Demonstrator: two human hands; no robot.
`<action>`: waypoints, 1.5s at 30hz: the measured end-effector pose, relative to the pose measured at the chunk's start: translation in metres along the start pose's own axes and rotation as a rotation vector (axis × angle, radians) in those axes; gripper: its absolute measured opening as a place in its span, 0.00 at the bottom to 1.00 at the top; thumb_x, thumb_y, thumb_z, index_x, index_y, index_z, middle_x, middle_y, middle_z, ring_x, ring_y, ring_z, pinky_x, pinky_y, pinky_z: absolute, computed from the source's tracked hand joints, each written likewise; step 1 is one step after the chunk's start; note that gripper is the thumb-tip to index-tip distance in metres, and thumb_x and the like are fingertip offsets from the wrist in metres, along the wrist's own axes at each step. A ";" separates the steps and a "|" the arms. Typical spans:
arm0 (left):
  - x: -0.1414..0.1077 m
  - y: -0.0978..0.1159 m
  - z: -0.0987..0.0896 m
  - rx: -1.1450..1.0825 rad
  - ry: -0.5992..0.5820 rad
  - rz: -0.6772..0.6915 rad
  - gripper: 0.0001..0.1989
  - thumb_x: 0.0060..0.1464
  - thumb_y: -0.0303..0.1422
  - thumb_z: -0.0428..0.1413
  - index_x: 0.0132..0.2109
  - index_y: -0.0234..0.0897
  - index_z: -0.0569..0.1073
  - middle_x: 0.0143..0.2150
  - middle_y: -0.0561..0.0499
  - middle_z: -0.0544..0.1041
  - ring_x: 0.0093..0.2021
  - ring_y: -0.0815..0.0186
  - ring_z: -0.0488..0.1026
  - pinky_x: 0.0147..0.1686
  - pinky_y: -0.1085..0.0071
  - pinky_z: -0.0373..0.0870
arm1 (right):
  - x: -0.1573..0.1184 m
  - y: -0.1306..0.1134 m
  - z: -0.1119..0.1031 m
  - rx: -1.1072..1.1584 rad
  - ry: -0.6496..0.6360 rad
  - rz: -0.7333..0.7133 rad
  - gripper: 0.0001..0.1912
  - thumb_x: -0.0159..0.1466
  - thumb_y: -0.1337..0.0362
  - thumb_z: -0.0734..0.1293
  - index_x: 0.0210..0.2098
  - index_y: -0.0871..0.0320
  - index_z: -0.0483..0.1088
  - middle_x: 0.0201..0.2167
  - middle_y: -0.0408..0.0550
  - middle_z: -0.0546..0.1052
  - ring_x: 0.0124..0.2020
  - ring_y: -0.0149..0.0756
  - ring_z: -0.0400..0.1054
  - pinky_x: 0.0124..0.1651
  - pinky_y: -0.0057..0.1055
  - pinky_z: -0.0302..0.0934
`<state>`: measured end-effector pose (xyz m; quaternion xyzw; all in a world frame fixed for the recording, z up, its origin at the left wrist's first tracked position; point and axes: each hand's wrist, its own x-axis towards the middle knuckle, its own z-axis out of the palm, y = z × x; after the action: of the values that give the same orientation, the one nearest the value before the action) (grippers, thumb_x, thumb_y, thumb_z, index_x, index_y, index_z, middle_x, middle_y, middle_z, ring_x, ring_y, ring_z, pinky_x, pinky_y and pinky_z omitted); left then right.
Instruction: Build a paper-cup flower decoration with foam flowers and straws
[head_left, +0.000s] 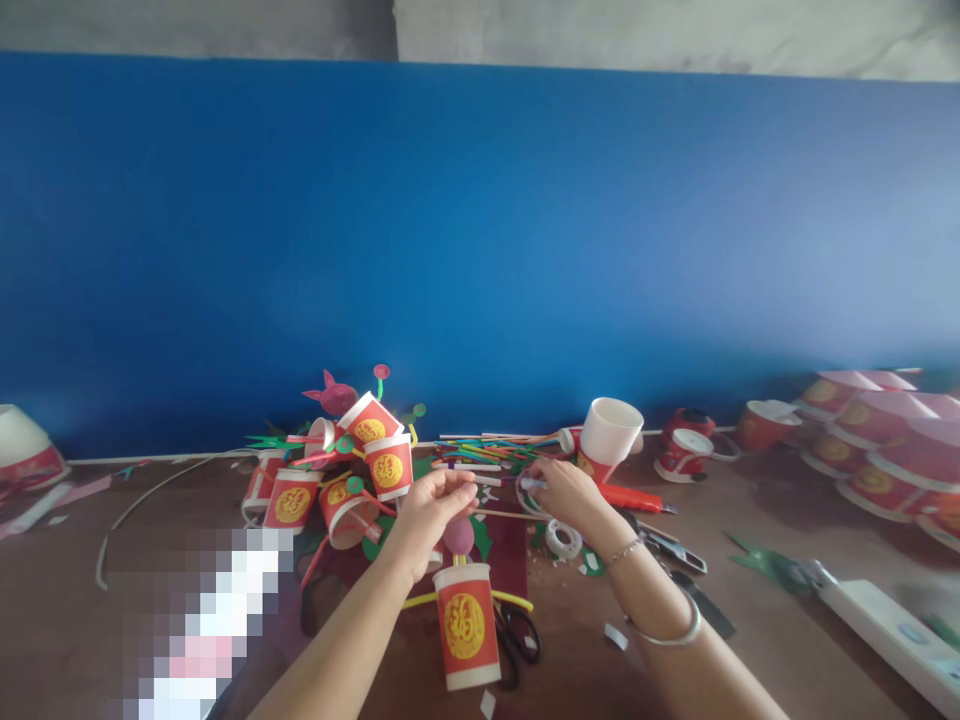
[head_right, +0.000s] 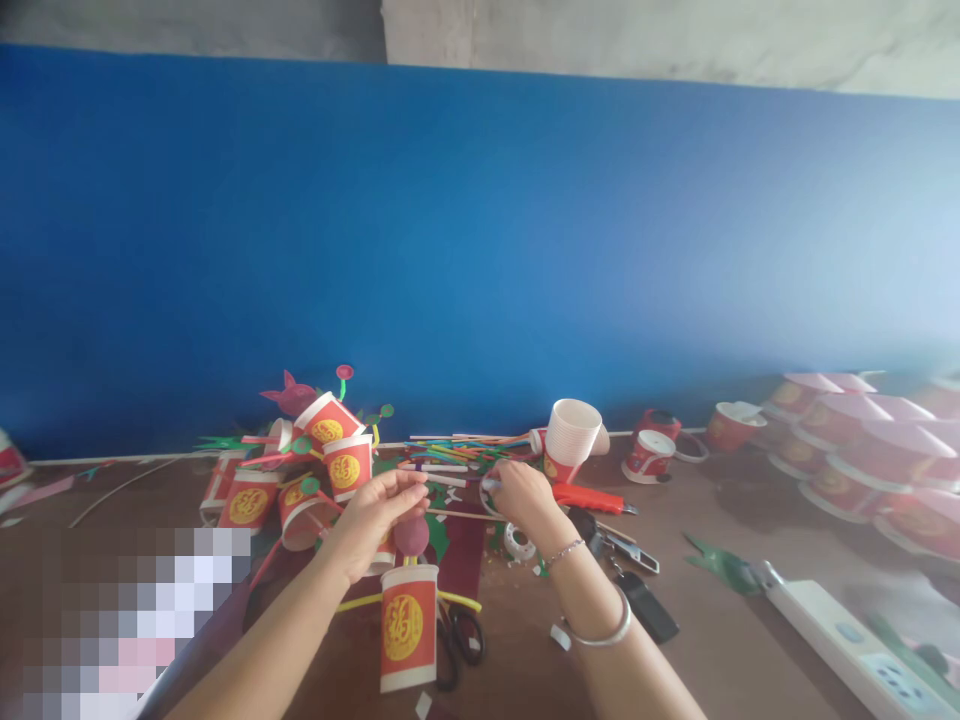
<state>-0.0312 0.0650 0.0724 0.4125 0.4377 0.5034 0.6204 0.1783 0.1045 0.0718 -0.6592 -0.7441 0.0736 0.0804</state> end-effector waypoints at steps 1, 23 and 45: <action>0.000 0.000 0.000 -0.019 -0.001 -0.009 0.20 0.36 0.38 0.68 0.36 0.32 0.75 0.30 0.51 0.76 0.32 0.68 0.74 0.37 0.71 0.71 | 0.002 0.003 0.003 -0.010 -0.002 0.009 0.12 0.57 0.69 0.62 0.40 0.61 0.72 0.38 0.55 0.78 0.40 0.44 0.71 0.35 0.30 0.55; -0.002 0.005 0.000 -0.077 0.003 -0.063 0.14 0.44 0.35 0.62 0.37 0.32 0.71 0.30 0.49 0.76 0.27 0.74 0.70 0.27 0.79 0.63 | 0.001 0.001 0.022 -0.135 -0.009 -0.074 0.07 0.49 0.66 0.69 0.30 0.57 0.75 0.41 0.53 0.74 0.48 0.47 0.63 0.44 0.33 0.55; 0.002 -0.001 -0.001 0.008 0.081 0.007 0.06 0.42 0.32 0.52 0.29 0.35 0.71 0.22 0.58 0.63 0.17 0.77 0.54 0.15 0.79 0.45 | -0.001 -0.007 -0.014 0.019 0.173 -0.042 0.06 0.59 0.68 0.58 0.33 0.59 0.66 0.29 0.48 0.75 0.34 0.38 0.68 0.35 0.30 0.54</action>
<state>-0.0319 0.0665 0.0706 0.3957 0.4632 0.5200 0.5987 0.1748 0.1024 0.0872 -0.6464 -0.7474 0.0218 0.1520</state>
